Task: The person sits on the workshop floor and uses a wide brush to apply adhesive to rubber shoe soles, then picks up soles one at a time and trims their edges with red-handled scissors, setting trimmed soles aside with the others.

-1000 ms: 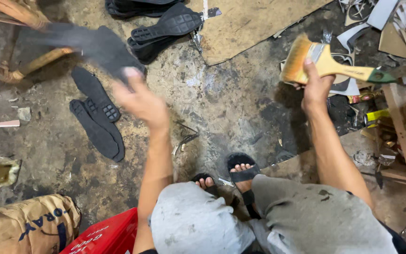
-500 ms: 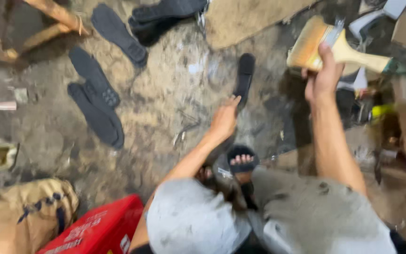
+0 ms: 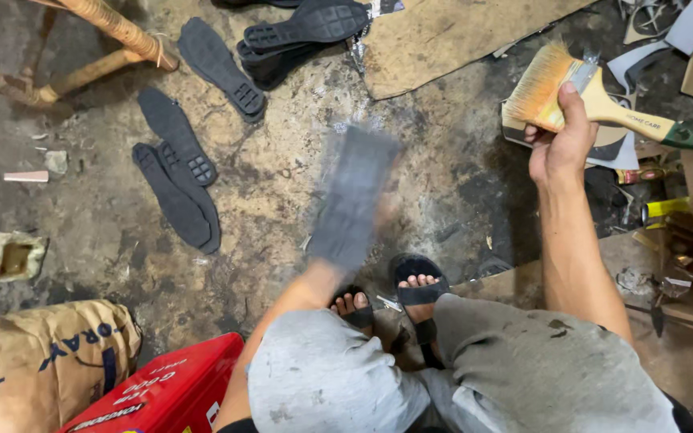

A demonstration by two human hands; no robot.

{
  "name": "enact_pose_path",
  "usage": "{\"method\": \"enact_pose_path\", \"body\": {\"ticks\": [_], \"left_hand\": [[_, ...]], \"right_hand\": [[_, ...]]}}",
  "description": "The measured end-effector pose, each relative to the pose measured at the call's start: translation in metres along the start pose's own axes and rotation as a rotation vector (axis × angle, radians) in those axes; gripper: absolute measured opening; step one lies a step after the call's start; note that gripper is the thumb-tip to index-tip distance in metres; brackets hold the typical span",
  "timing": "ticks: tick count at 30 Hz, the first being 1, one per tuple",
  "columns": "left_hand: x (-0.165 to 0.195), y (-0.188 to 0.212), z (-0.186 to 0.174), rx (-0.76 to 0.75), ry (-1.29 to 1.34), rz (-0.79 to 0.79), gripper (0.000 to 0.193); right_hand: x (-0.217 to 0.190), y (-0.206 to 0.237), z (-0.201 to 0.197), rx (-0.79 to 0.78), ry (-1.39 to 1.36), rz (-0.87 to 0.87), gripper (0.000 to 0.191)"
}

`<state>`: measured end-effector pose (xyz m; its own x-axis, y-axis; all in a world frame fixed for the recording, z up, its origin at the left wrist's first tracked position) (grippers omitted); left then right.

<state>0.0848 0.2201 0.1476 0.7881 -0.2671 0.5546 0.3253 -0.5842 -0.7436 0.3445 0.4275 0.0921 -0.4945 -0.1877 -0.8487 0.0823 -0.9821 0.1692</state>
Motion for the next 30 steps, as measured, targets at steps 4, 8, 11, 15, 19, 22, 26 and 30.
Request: {"method": "enact_pose_path", "body": {"ticks": [4, 8, 11, 15, 19, 22, 26, 30], "left_hand": [[-0.004, 0.093, 0.053, -0.881, -0.299, -0.017, 0.033], [-0.024, 0.099, 0.043, -1.011, 0.114, -0.554, 0.053], [-0.036, 0.045, 0.003, -0.644, 0.389, -0.626, 0.041], [-0.048, -0.006, -0.095, -0.28, 0.766, -1.064, 0.044], [-0.077, -0.006, -0.176, 0.211, 0.799, -1.027, 0.048], [-0.123, 0.019, -0.205, 0.445, 0.574, -1.044, 0.055], [-0.182, 0.06, -0.212, 0.271, -0.478, -0.818, 0.065], [-0.226, 0.059, -0.162, 0.065, -0.368, -0.914, 0.039]], "right_hand": [[0.005, 0.006, 0.008, -0.049, -0.06, 0.04, 0.025], [0.008, 0.009, 0.004, -0.038, -0.033, 0.078, 0.024], [0.013, 0.005, -0.002, -0.087, -0.059, 0.042, 0.022], [0.027, 0.0, -0.005, -0.088, -0.039, 0.089, 0.025], [0.045, -0.003, 0.009, -0.091, -0.009, 0.132, 0.029], [0.059, -0.007, 0.023, -0.121, -0.032, 0.168, 0.03], [0.077, -0.005, 0.034, -0.187, 0.03, 0.146, 0.028], [0.091, 0.005, 0.034, -0.144, 0.149, 0.151, 0.029]]}}
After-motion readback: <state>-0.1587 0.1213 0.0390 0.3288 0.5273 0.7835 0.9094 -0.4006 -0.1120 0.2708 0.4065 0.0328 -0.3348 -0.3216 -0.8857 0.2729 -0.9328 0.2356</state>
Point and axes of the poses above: each hand's wrist, its own y-axis away from the middle knuckle, its own z-axis out of the palm, x = y × z, the point moved 1 cm from there along -y, towards the middle knuckle, and after that the axes turned 3 degrees about -y, right-handed, at the moved point
